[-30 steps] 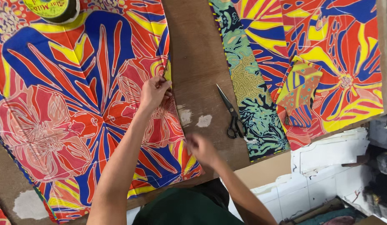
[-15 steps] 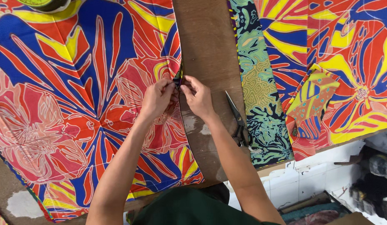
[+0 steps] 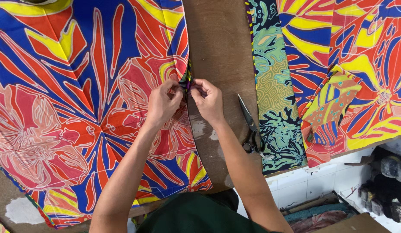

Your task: The person aligns a large piece of colorful floral-patterned fabric on a wooden table, smooths it, and then uses scissors to cut along a marked line. The person continues cutting the fabric into a specific shape, handling the material with both hands to keep it flat and aligned.

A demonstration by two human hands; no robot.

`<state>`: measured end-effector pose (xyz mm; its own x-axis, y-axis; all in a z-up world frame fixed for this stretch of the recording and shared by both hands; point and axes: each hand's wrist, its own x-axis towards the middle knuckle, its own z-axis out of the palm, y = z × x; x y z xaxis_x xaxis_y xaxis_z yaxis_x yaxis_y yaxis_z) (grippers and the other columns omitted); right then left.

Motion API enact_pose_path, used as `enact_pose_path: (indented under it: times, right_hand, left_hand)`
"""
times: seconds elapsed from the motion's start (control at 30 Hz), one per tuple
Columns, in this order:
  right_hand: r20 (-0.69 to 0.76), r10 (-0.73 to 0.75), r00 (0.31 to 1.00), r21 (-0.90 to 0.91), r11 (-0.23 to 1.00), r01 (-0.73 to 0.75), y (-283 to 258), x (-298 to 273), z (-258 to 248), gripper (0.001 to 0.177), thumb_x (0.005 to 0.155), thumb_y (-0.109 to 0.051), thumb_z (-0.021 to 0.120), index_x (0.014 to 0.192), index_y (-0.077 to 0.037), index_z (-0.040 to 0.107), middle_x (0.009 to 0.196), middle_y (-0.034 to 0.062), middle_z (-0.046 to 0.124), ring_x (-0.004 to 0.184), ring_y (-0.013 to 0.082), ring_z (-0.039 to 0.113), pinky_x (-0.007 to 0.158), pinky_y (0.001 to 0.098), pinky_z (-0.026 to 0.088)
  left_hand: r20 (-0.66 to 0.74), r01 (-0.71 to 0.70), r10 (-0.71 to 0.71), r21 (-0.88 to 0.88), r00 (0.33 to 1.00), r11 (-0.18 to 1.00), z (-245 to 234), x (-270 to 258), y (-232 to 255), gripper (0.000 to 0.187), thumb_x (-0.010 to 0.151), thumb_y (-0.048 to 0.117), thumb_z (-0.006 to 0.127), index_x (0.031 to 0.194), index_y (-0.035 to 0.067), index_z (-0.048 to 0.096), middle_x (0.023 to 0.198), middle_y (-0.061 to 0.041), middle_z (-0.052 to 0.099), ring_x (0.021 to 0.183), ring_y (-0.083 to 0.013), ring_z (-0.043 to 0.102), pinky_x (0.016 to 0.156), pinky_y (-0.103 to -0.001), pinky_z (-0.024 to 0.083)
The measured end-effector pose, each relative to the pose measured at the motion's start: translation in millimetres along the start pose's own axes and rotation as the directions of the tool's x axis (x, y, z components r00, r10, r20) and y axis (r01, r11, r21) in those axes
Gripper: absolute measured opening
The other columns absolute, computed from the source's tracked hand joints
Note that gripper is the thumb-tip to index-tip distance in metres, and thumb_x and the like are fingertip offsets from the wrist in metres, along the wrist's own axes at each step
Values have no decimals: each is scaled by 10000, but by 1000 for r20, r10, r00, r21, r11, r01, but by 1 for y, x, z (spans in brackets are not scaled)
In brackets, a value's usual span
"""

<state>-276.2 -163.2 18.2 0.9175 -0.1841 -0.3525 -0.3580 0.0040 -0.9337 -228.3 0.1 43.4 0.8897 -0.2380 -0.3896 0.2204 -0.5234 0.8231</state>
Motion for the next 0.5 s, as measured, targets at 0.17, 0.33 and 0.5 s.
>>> enact_pose_path:
  times: [0.17, 0.33, 0.5]
  right_hand:
    - [-8, 7, 1000, 71, 997, -7, -2, 3, 7, 198, 954, 31, 661, 1151, 39, 681, 983, 34, 742, 872, 53, 691, 785, 227, 588]
    - [-5, -10, 1000, 59, 998, 10, -5, 2, 9, 263, 978, 8, 666, 1239, 33, 647, 1033, 60, 763, 933, 65, 701, 826, 239, 583]
    - [0, 6, 1000, 87, 996, -6, -9, 2, 5, 334, 938, -28, 739, 1247, 29, 628, 989, 64, 771, 898, 75, 710, 797, 236, 584]
  left_hand:
    - [21, 36, -35, -27, 999, 999, -3, -1, 9, 399, 889, 297, 758, 1130, -7, 666, 902, -100, 744, 635, -142, 684, 579, -314, 547]
    - [-55, -130, 129, -4, 990, 992, -2, 0, 15, 342, 983, 253, 767, 1158, -20, 660, 910, -110, 754, 779, -139, 723, 662, -321, 567]
    - [100, 150, -124, -317, 987, 936, -2, 0, 12, 172, 1011, 129, 630, 1095, -20, 623, 857, -96, 733, 670, -123, 743, 539, -277, 595]
